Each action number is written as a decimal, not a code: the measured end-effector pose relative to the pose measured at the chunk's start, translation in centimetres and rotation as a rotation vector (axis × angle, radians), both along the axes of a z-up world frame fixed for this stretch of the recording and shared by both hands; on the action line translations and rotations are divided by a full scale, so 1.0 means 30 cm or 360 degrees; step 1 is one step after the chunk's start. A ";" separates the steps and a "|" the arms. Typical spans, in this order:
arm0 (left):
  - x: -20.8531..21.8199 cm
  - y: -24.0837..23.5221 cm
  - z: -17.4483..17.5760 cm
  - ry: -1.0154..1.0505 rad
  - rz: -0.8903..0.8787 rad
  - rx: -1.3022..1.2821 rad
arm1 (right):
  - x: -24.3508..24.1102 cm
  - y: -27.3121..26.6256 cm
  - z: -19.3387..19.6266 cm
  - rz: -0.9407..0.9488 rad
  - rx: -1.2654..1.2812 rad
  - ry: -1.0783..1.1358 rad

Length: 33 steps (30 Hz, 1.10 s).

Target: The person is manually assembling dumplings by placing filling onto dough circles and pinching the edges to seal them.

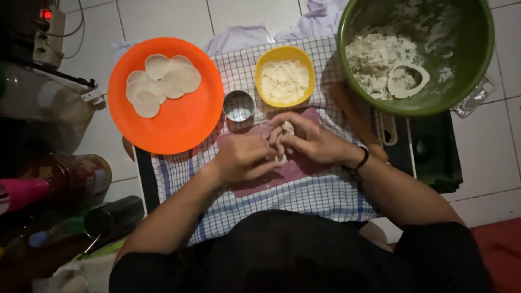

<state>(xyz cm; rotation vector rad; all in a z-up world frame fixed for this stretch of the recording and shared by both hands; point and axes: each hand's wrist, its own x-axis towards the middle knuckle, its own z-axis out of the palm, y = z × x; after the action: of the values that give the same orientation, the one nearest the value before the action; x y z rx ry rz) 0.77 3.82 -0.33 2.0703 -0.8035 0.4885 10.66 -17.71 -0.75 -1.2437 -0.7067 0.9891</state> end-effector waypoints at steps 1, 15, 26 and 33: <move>-0.001 -0.007 0.009 -0.0005 0.0000 0.0001 | 0.002 -0.003 -0.008 0.0000 0.0001 -0.0005; -0.017 0.020 -0.026 0.0247 -0.0231 0.0006 | -0.032 -0.045 -0.097 -0.0189 -0.0261 -0.0686; -0.017 0.018 -0.027 0.0316 -0.0216 -0.0022 | -0.010 -0.040 -0.089 -0.0051 -0.0027 0.0008; -0.019 0.020 -0.011 0.0345 -0.0173 -0.0019 | -0.026 -0.041 -0.050 -0.0171 -0.0160 -0.0260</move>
<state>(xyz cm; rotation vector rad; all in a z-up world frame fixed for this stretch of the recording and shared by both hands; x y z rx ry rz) 0.20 4.41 -0.66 2.0143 -0.7766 0.2044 9.87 -18.93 -2.26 -1.4474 -0.7154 0.8498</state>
